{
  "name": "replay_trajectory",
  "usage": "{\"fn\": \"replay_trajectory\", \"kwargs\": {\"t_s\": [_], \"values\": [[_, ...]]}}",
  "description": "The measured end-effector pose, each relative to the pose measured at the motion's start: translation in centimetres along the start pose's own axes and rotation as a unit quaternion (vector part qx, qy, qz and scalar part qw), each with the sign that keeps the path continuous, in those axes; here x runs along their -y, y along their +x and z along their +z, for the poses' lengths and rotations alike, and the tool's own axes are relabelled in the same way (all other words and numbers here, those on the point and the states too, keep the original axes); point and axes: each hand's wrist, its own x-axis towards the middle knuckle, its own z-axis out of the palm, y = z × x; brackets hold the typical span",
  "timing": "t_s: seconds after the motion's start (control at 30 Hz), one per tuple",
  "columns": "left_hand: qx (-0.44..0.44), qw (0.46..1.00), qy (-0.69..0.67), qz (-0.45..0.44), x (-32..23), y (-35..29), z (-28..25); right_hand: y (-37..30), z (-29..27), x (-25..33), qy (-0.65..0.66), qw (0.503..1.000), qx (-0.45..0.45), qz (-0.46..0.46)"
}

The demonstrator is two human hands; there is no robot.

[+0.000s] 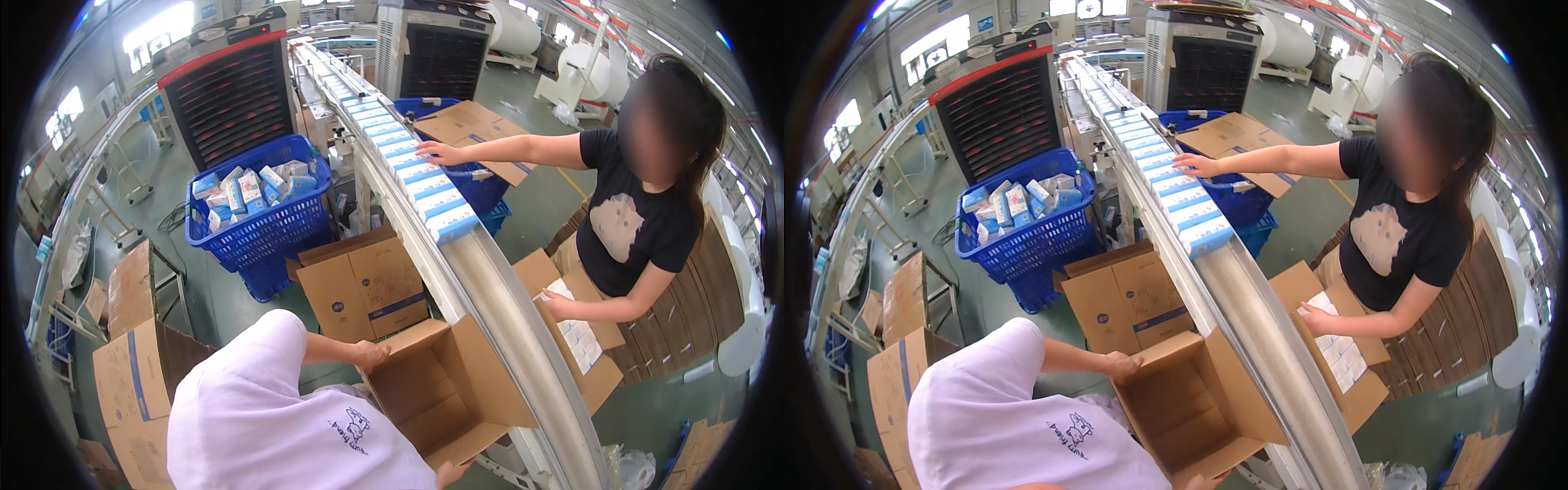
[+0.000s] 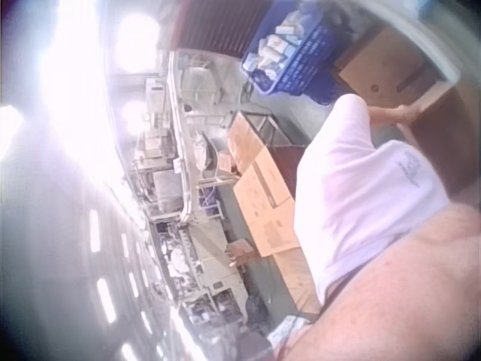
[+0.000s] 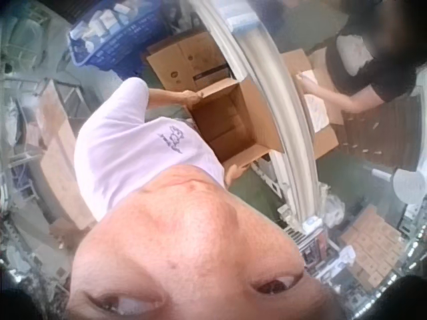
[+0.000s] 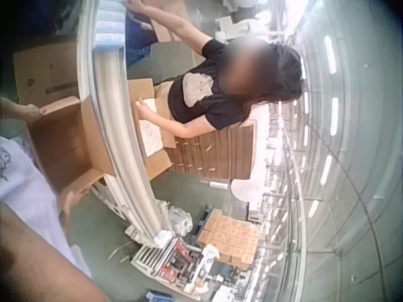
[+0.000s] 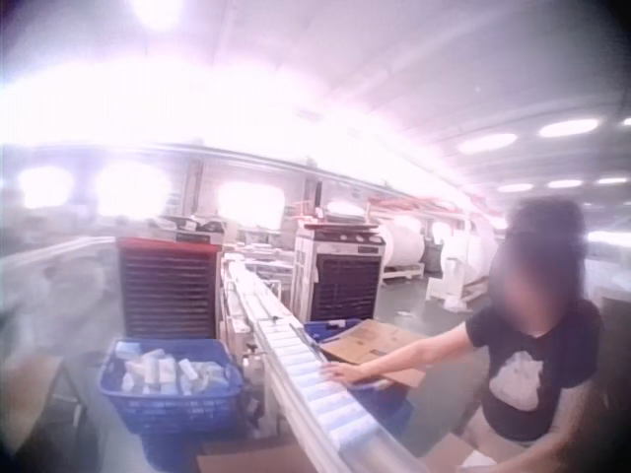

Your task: The person packs small white and blue packages into a large cardboard box on a conveyor belt. They arrange the items in rows, close the box flaps, and move the sealed box to a stack before retrieving a new empty box to repeat the process.

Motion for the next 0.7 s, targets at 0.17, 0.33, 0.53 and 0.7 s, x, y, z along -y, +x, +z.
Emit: {"fn": "replay_trajectory", "kwargs": {"t_s": [0.17, 0.33, 0.53, 0.7], "values": [[-0.060, 0.980, -0.094, 0.164, 3.4, 3.0, 3.9, 0.2, 0.0, 3.1, 0.045, 0.994, -0.014, 0.098], [0.119, 0.987, -0.109, 0.027, 0.5, 0.7, -3.2, -0.2, 1.0, -1.3, -0.018, 0.995, -0.024, 0.098], [-0.032, 0.987, 0.154, -0.021, -2.3, 4.1, -2.7, 0.0, 1.0, 1.2, -0.031, 0.986, 0.015, 0.164], [0.011, 0.993, 0.113, -0.045, -2.3, 3.3, -4.0, 0.0, 1.8, 1.4, -0.016, 0.986, -0.022, 0.163]]}}
